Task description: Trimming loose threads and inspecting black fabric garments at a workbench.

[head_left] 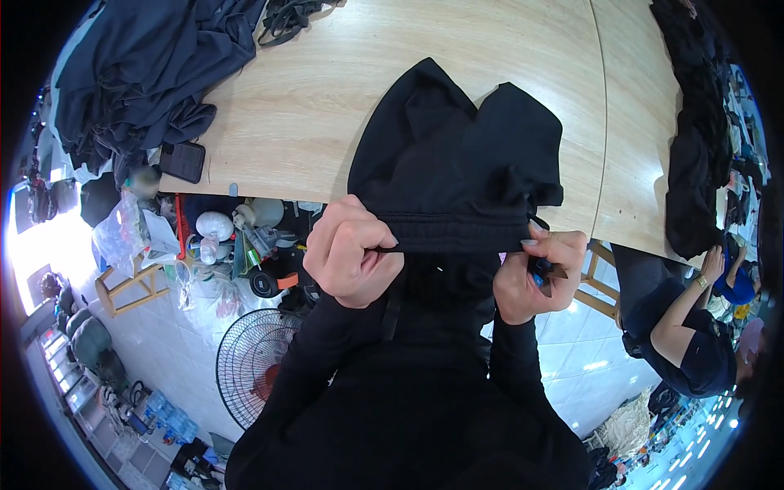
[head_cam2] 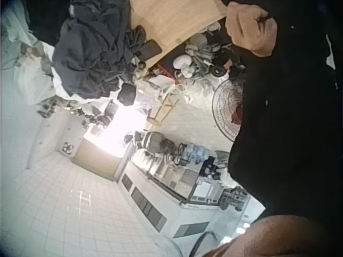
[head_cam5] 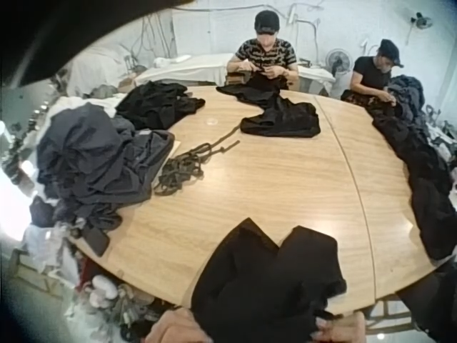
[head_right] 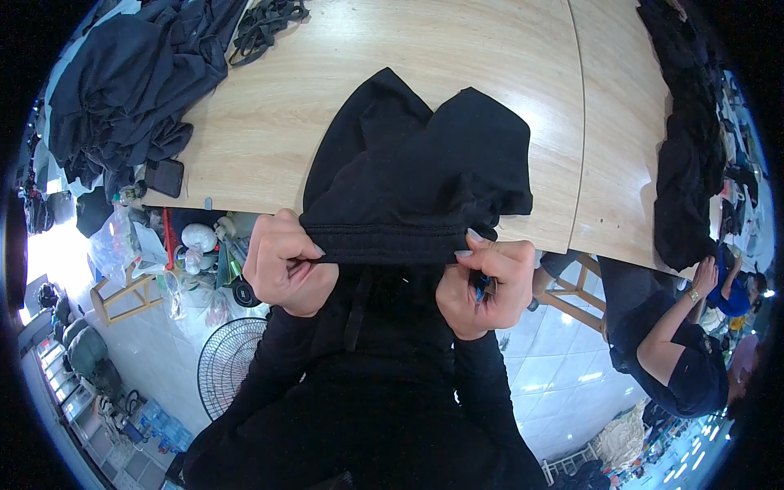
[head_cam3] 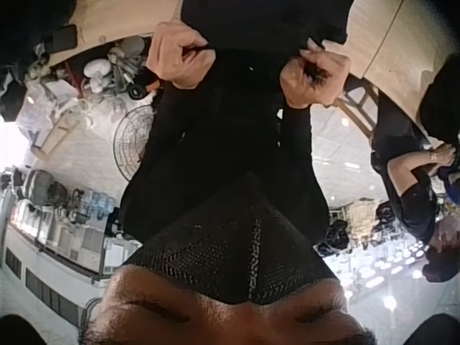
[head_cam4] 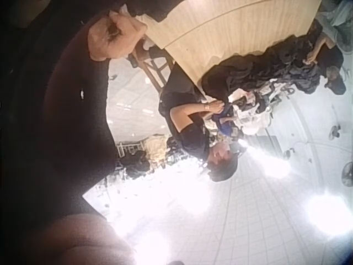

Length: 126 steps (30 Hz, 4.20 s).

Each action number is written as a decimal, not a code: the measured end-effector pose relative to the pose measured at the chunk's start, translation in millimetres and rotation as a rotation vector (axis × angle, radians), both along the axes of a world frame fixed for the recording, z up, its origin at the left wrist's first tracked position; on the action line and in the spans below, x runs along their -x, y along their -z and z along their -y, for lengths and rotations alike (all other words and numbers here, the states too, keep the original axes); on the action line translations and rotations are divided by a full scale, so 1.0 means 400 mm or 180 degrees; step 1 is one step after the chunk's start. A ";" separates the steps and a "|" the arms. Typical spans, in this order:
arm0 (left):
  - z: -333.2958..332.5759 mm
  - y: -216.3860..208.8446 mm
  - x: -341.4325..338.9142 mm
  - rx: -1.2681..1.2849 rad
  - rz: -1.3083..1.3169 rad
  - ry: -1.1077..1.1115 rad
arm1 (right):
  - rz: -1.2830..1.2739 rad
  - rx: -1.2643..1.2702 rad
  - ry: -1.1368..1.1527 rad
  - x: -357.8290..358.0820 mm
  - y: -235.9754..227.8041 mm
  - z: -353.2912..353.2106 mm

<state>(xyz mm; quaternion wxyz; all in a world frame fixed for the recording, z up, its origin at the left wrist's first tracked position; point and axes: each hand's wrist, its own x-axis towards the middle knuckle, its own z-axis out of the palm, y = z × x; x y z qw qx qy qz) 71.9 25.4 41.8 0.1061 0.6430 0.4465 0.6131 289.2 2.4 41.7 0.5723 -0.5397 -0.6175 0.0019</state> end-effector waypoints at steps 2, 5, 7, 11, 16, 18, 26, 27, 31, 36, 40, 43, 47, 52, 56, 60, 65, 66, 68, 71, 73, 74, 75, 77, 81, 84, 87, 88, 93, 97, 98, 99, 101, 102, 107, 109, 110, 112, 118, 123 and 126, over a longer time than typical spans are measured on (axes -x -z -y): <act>0.006 0.004 0.005 0.0111 -0.0040 0.0020 | 0.0036 0.0043 -0.0057 0.011 -0.011 -0.002; -0.003 -0.029 -0.022 0.0607 0.0143 -0.0092 | -0.0023 0.0161 -0.0152 0.025 -0.002 -0.004; 0.003 -0.060 -0.043 0.0985 0.0369 -0.0221 | -0.0117 0.0230 -0.0190 0.023 0.006 -0.001; 0.099 -0.098 -0.056 0.1729 0.0687 0.2476 | -0.0259 0.0730 -0.0055 0.035 0.001 0.002; 0.125 0.041 -0.122 0.3970 0.3731 0.2154 | -0.0316 0.0698 -0.0055 0.035 -0.032 -0.003; 0.102 0.049 -0.107 0.3427 0.3683 0.1851 | -0.0047 0.0653 -0.0141 0.036 -0.034 0.006; 0.027 -0.046 -0.100 0.2486 0.3197 0.0961 | -0.0580 0.1323 -0.0893 0.042 -0.041 0.033; 0.032 -0.044 -0.094 0.2500 0.3192 0.0963 | -0.0766 0.1297 -0.0735 0.045 -0.052 0.037; 0.051 -0.043 -0.068 0.2761 0.2918 0.1265 | -0.0823 0.1210 -0.0951 0.068 -0.096 0.018; 0.060 -0.060 -0.066 0.2924 0.2726 0.1507 | -0.0516 0.1030 -0.1317 0.061 -0.076 0.002; 0.072 -0.041 -0.061 0.2892 0.2294 0.1626 | -0.0625 0.1084 -0.1201 0.067 -0.076 0.005; 0.070 -0.038 -0.073 0.2677 0.2056 0.1432 | -0.0667 0.1085 -0.1186 0.073 -0.066 0.007; 0.058 -0.051 -0.075 0.2594 0.1568 0.1189 | -0.0702 0.1266 -0.1393 0.076 -0.048 0.001; 0.042 -0.043 -0.051 0.2730 0.1944 0.1371 | -0.1459 0.1373 -0.1954 0.066 -0.032 -0.002; 0.038 -0.052 -0.043 0.2841 0.1858 0.1119 | -0.1847 0.1389 -0.2120 0.061 -0.045 0.003; 0.039 -0.051 -0.031 0.2848 0.1771 0.1320 | -0.1259 0.1270 -0.1599 0.064 -0.055 0.000; 0.043 -0.053 -0.053 0.2688 0.1750 0.1365 | -0.1053 0.1242 -0.1425 0.080 -0.049 -0.006; 0.044 -0.045 -0.057 0.2687 0.1747 0.1366 | -0.0744 0.1156 -0.1449 0.079 -0.041 -0.015; 0.042 -0.032 -0.064 0.2472 0.1780 0.1355 | -0.0437 0.1070 -0.1471 0.075 -0.038 -0.019; 0.040 -0.049 -0.053 0.2711 0.1760 0.1299 | -0.0932 0.1435 -0.1609 0.062 -0.042 -0.009; 0.037 -0.048 -0.048 0.2754 0.1821 0.1220 | -0.1523 0.1303 -0.1789 0.048 -0.045 -0.008; 0.036 -0.047 -0.046 0.2798 0.1880 0.1148 | -0.1592 0.1331 -0.1776 0.041 -0.051 -0.006; 0.035 -0.047 -0.044 0.2797 0.1880 0.1150 | -0.1591 0.1329 -0.1775 0.037 -0.055 -0.005; 0.034 -0.047 -0.038 0.2986 0.2327 0.1249 | -0.1219 0.1797 -0.1470 0.030 -0.063 0.000; 0.030 -0.048 -0.035 0.3040 0.2177 0.1344 | -0.0822 0.1943 -0.1675 0.024 -0.073 -0.005; 0.027 -0.059 -0.041 0.3023 0.2312 0.1321 | -0.0529 0.1951 -0.1367 0.042 -0.051 0.003; 0.029 -0.056 -0.037 0.3037 0.2249 0.1369 | -0.0246 0.1869 -0.1202 0.041 -0.048 0.004; 0.030 -0.055 -0.037 0.3008 0.2262 0.1388 | -0.0183 0.1753 -0.1180 0.040 -0.047 0.005; 0.035 -0.056 -0.040 0.2959 0.2337 0.1441 | 0.0089 0.1395 -0.1123 0.047 -0.055 -0.005; 0.034 -0.057 -0.042 0.2929 0.2338 0.1487 | 0.0195 0.1370 -0.1103 0.047 -0.057 -0.008; 0.034 -0.058 -0.043 0.2918 0.2384 0.1496 | 0.0213 0.1286 -0.1124 0.047 -0.055 -0.009; 0.035 -0.059 -0.042 0.2918 0.2383 0.1493 | 0.0210 0.1286 -0.1127 0.047 -0.056 -0.007; 0.036 -0.059 -0.039 0.2902 0.2319 0.1513 | 0.0149 0.1381 -0.1112 0.048 -0.059 -0.005; 0.037 -0.059 -0.039 0.2901 0.2320 0.1517 | 0.0151 0.1380 -0.1109 0.049 -0.062 -0.005; 0.040 -0.054 -0.039 0.2915 0.2288 0.1481 | 0.0262 0.1438 -0.1162 0.040 -0.058 -0.007; 0.041 -0.048 -0.037 0.2904 0.2286 0.1509 | -0.0174 0.1589 -0.1104 0.041 -0.051 0.004; 0.041 -0.047 -0.036 0.2895 0.2281 0.1535 | -0.0615 0.1736 -0.1043 0.041 -0.050 0.008; 0.043 -0.050 -0.037 0.2859 0.2299 0.1488 | -0.0690 0.1734 -0.1110 0.028 -0.063 0.004; 0.031 -0.055 -0.032 0.3003 0.2056 0.1684 | -0.0764 0.1938 -0.1165 0.049 -0.026 -0.015; 0.034 -0.056 0.043 0.2920 0.1464 0.1612 | -0.0461 0.1778 -0.0380 -0.035 -0.031 -0.050; 0.019 -0.006 0.081 0.2620 0.1437 0.0621 | -0.0289 0.2054 0.0317 -0.052 -0.027 -0.119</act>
